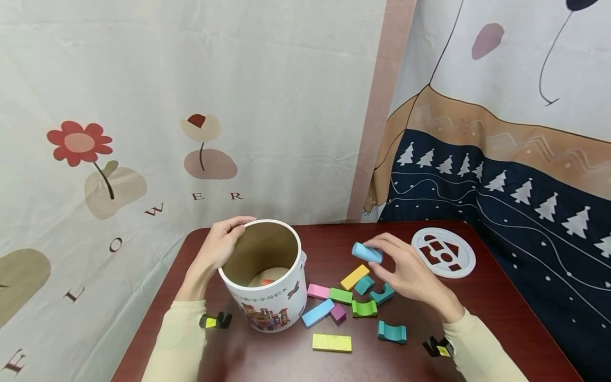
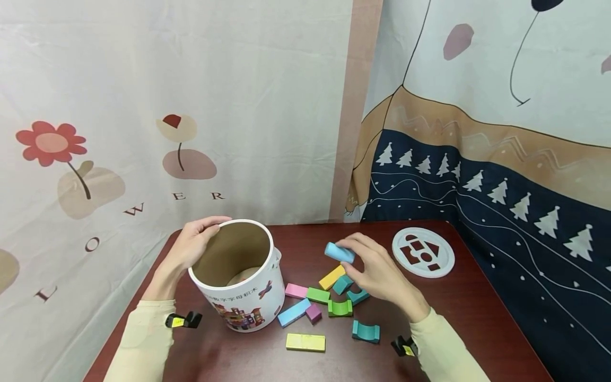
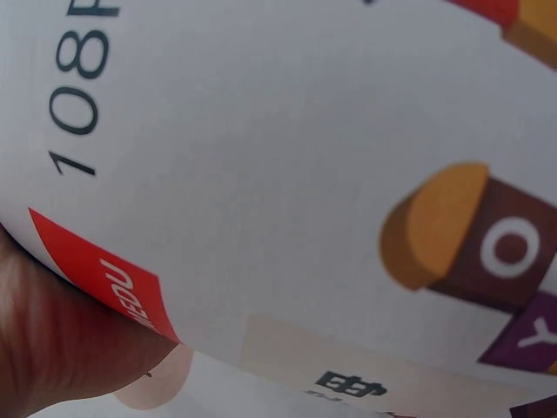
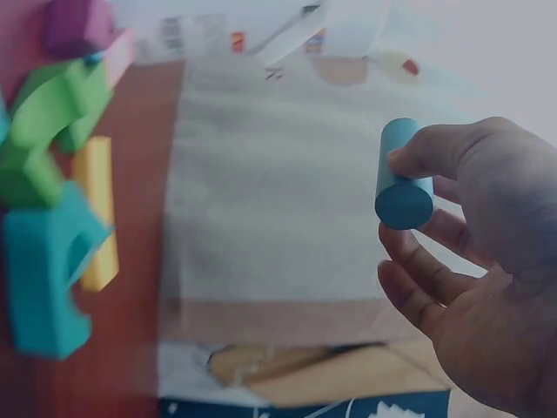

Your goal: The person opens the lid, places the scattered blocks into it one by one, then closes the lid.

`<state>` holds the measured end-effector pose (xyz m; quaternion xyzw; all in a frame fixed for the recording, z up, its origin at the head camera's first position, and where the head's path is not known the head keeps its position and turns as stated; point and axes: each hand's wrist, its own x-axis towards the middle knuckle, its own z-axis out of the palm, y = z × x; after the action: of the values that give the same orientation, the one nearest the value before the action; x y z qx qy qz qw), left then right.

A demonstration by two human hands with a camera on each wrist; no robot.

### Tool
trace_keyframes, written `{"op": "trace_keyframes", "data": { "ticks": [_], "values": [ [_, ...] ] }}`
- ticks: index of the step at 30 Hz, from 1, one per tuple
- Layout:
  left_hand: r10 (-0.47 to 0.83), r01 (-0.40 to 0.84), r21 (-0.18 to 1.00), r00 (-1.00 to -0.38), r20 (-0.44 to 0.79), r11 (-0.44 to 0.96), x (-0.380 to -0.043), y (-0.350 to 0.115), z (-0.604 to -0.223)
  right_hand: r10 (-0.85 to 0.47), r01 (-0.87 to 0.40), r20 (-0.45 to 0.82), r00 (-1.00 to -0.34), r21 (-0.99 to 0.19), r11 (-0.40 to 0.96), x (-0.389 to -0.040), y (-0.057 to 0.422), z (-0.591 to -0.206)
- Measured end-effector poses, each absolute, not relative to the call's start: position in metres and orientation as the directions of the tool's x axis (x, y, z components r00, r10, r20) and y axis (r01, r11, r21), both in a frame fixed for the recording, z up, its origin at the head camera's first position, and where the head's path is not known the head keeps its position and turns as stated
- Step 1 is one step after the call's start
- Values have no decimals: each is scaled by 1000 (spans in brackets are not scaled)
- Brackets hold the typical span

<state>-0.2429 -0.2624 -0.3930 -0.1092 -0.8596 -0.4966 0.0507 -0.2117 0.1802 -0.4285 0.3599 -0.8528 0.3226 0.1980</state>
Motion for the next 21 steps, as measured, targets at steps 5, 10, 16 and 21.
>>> {"op": "trace_keyframes", "data": {
  "ticks": [5,10,16,21],
  "values": [
    [138,240,839,-971,197,489,-243,-264,-394,-501,-783,605,-618,-417,462,-219,160,-414],
    [138,240,836,-971,197,493,-244,-263,-395,-520,-821,637,-569,-409,397,-223,140,-401],
    [139,237,839,-971,194,491,-242,-263,-392,-523,-857,679,-515,-385,344,-229,118,-388],
    [140,237,840,-971,193,488,-242,-261,-390,-525,-873,698,-487,-385,298,-232,102,-379]
  ]
}}
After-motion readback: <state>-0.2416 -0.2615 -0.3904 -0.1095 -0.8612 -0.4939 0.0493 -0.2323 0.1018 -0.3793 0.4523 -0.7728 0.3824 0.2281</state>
